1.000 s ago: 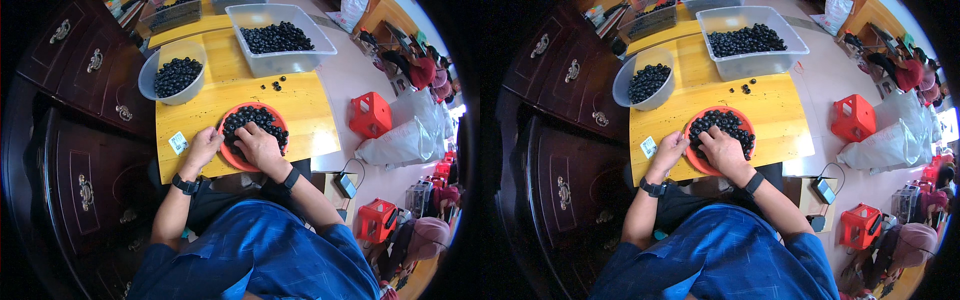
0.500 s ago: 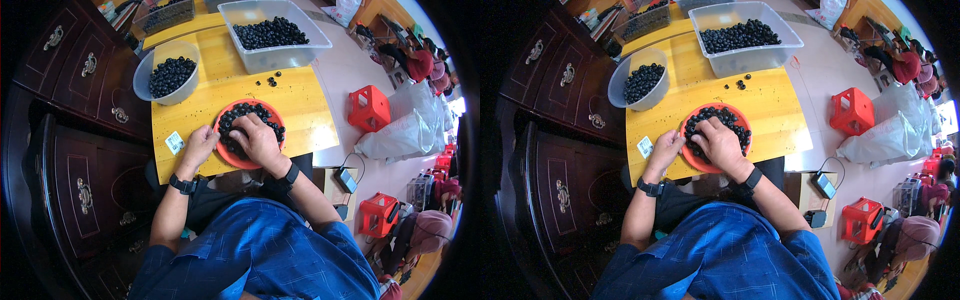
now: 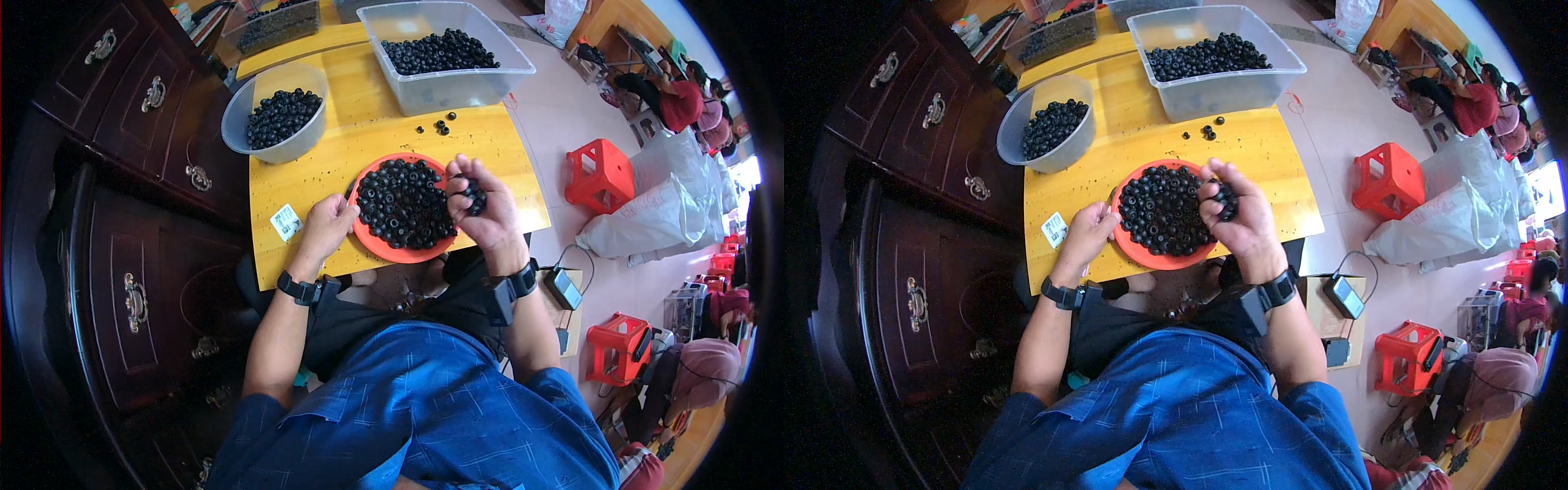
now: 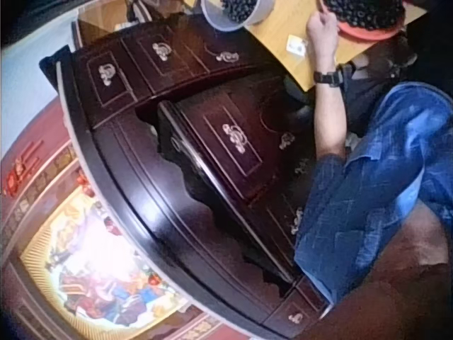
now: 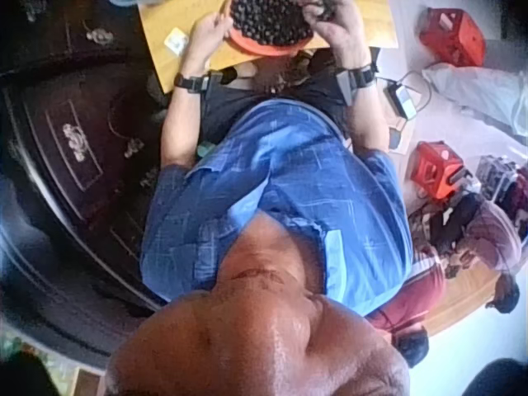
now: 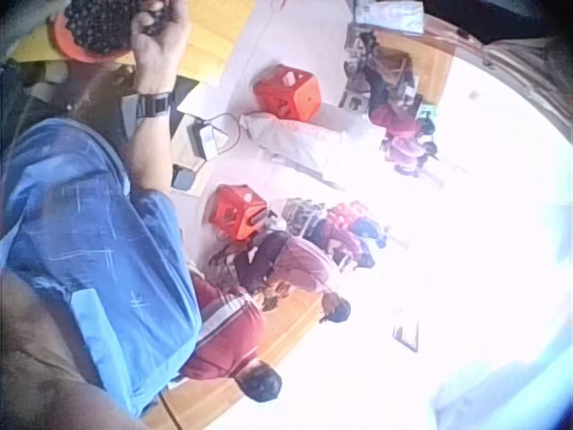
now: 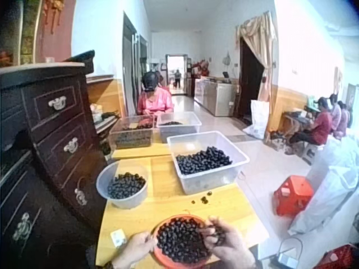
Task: Sorting and inspecting small black plastic parts in a red bowl.
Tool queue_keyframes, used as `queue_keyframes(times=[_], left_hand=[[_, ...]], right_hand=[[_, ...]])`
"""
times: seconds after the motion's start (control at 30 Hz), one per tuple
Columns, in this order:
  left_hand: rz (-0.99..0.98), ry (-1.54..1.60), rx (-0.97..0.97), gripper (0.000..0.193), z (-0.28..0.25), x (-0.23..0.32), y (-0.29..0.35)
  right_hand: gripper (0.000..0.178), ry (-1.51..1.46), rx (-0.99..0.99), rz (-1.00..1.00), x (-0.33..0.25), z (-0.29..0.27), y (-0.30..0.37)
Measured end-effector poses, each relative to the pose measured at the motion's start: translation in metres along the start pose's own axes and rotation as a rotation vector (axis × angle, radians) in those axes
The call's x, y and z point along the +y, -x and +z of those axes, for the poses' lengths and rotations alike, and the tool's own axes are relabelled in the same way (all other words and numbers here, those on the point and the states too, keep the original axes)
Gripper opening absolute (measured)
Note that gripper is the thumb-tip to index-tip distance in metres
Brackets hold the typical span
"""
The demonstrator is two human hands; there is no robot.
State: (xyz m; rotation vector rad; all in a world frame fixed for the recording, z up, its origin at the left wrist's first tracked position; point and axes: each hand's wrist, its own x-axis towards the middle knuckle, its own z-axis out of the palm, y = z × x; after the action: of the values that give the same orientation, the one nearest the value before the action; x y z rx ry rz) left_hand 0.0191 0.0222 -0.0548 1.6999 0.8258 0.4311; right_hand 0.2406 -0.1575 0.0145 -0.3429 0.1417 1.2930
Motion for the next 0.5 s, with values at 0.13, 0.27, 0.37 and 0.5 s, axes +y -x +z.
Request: queue_keyframes(times=[0.13, 0.27, 0.37, 0.5], left_hand=[[-0.01, 0.033, 0.004, 0.022, -0.003, -0.001, 0.003], [-0.075, 0.019, -0.052, 0.014, -0.002, 0.01, 0.005], [-0.07, 0.005, -0.039, 0.015, -0.003, 0.012, 0.009], [0.103, -0.166, 0.157, 0.016, -0.007, 0.009, 0.014]], right_hand=[[0.03, -0.189, 0.07, -0.048, -0.001, 0.0, 0.019], [0.033, -0.277, 0.038, -0.052, 0.0, -0.021, 0.039], [0.032, -0.307, 0.1, -0.073, 0.004, -0.022, 0.051], [0.029, -0.265, 0.171, -0.155, 0.001, -0.032, 0.067]])
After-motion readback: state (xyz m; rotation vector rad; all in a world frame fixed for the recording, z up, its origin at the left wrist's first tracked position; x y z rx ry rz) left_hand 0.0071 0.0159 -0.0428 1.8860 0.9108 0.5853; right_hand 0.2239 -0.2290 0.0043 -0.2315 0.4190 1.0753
